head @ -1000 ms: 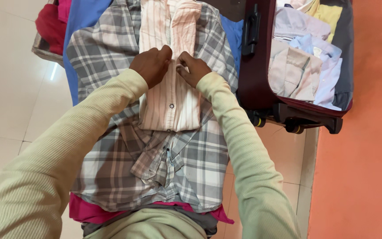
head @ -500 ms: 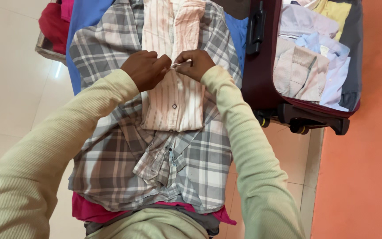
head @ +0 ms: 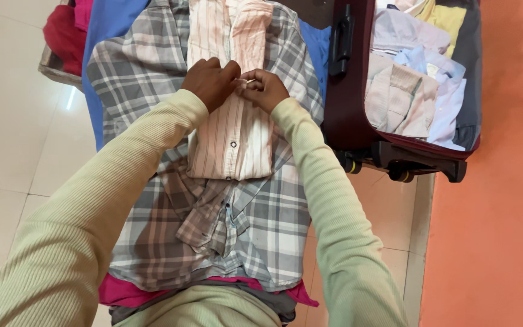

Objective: The person folds a striped long-sleeve shirt on a chair, buttoning the collar and sleeves, smoothing the fabric, and folding it into a compact rectangle. The folded shirt is then placed into an open suitcase. The person then begins folding a plaid shirt.

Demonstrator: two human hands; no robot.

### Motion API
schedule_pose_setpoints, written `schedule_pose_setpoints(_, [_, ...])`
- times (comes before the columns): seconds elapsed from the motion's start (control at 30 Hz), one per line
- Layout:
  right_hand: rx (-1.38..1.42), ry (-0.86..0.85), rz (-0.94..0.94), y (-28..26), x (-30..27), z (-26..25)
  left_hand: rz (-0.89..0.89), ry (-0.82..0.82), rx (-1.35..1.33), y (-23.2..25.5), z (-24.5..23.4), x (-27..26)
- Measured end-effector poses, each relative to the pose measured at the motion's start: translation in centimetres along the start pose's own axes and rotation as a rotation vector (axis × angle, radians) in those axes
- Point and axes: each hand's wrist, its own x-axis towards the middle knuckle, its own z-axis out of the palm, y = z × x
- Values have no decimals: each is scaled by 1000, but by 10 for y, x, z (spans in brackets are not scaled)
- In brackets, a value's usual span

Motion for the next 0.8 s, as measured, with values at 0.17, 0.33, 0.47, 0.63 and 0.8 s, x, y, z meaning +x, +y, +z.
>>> schedule_pose_setpoints(0.17, [273, -38, 157, -1, 3, -5, -103, 333, -155, 6, -18, -19])
schedule_pose_setpoints(0.33, [80, 14, 254, 21, 24, 4, -806, 73, -316, 5, -18, -42])
schedule_pose_setpoints(0.47, [-184, 188, -43, 34, 18, 6, -930, -122, -275, 4, -8, -56])
schedule_pose_setpoints(0.63, [-670, 521, -360, 25, -12, 4, -826, 16, -319, -29, 15, -56])
schedule_pose_setpoints(0.8, [-844, 448, -404, -3, -87, 88, -617, -36, -248, -64, 32, -48])
